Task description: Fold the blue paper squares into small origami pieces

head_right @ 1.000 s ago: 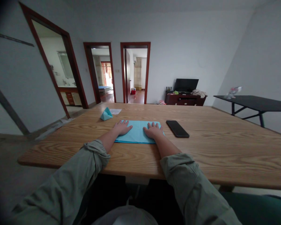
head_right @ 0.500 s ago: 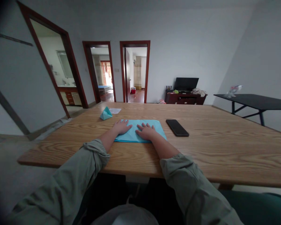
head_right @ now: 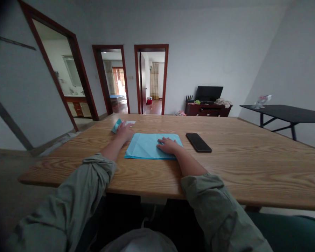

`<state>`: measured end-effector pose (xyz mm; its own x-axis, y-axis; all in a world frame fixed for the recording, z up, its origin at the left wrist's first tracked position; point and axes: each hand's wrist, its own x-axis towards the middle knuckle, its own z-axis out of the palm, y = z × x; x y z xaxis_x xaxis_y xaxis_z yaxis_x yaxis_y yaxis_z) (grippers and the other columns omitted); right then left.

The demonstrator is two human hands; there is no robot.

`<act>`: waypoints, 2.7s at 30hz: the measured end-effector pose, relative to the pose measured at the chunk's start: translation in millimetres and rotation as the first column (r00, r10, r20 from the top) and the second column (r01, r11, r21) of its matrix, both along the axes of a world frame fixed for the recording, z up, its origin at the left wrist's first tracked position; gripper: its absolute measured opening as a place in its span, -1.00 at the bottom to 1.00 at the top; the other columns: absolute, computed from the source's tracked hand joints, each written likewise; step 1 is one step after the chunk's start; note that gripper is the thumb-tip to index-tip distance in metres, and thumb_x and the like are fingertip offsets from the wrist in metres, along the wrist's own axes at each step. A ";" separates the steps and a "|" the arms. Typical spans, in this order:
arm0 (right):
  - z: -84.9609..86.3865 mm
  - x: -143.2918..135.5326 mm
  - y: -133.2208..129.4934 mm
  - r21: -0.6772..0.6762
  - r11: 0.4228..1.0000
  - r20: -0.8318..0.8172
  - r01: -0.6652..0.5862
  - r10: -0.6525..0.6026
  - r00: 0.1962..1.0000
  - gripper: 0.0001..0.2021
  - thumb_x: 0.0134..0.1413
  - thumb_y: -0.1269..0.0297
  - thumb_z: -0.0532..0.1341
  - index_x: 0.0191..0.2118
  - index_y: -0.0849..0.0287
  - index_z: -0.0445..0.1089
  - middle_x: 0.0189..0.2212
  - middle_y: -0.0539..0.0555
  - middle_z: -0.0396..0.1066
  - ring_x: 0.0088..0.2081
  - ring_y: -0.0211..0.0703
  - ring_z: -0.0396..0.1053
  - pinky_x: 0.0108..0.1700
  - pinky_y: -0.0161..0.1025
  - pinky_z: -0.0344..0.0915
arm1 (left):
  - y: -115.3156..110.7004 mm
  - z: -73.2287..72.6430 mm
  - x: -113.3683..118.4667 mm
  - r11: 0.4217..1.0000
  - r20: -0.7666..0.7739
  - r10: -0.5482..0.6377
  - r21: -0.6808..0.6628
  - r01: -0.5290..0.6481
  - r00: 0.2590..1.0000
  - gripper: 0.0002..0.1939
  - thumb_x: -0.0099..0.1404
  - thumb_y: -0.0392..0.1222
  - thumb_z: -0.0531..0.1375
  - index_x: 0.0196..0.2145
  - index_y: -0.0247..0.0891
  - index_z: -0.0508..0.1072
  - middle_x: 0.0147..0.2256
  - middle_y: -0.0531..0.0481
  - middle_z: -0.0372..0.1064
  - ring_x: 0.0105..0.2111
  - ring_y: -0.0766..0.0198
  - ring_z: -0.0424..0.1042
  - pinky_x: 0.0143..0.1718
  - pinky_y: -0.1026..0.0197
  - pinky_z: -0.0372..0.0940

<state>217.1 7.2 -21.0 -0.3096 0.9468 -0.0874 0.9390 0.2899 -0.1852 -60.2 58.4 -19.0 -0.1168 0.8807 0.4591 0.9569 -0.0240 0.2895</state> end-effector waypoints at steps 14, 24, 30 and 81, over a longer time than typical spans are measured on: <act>5.1 5.2 -1.2 0.014 1.000 -0.051 0.002 -0.001 0.999 -0.43 0.15 -0.05 0.02 0.26 -0.02 0.11 0.30 0.07 -0.06 0.28 0.11 -0.08 0.25 0.00 -0.17 | 7.9 0.4 -79.1 0.992 0.100 0.102 -0.083 -0.094 0.990 -0.66 0.11 -0.06 0.23 -0.15 -0.22 0.44 -0.14 -0.16 0.43 -0.16 0.04 0.39 -0.18 0.15 0.25; 3.6 1.2 -0.5 -0.006 1.000 -0.006 0.002 -0.002 1.000 -0.43 0.17 -0.05 -0.03 0.28 -0.08 0.04 0.33 0.06 -0.14 0.30 0.17 -0.15 0.23 0.22 -0.26 | -18.2 26.6 -16.0 0.956 0.224 -0.279 0.160 0.247 0.934 -0.79 0.16 -0.17 0.13 -0.24 -0.24 0.44 -0.16 -0.05 0.43 -0.15 0.20 0.39 -0.13 0.25 0.27; 3.7 -3.9 -2.6 0.050 0.998 -0.228 0.037 -0.025 0.973 -0.39 0.12 -0.09 0.04 0.26 -0.01 0.09 0.28 0.12 0.01 0.27 0.18 -0.05 0.23 0.19 -0.17 | -50.3 40.8 51.2 0.758 0.536 -0.634 0.289 0.584 0.558 -0.88 0.06 -0.22 0.17 -0.38 -0.26 0.36 -0.23 -0.03 0.42 -0.30 0.26 0.43 -0.17 0.17 0.36; 27.4 -28.0 -26.8 0.022 0.986 -0.983 0.163 -0.009 0.186 -0.54 -0.11 -0.15 0.23 -0.36 0.23 0.47 -0.42 0.09 0.46 -0.36 -0.18 0.37 -0.44 -0.32 0.34 | -70.1 29.0 80.2 0.642 0.847 -0.485 0.176 0.747 0.217 -0.48 -0.02 0.06 0.37 -0.21 -0.40 0.44 -0.36 -0.10 0.45 -0.45 0.30 0.45 -0.29 0.15 0.39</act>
<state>189.1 -19.6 6.5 0.0122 0.9510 0.3089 0.0422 0.3081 -0.9504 20.0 -11.7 10.0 0.3434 0.8943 0.2867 0.0079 -0.3080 0.9513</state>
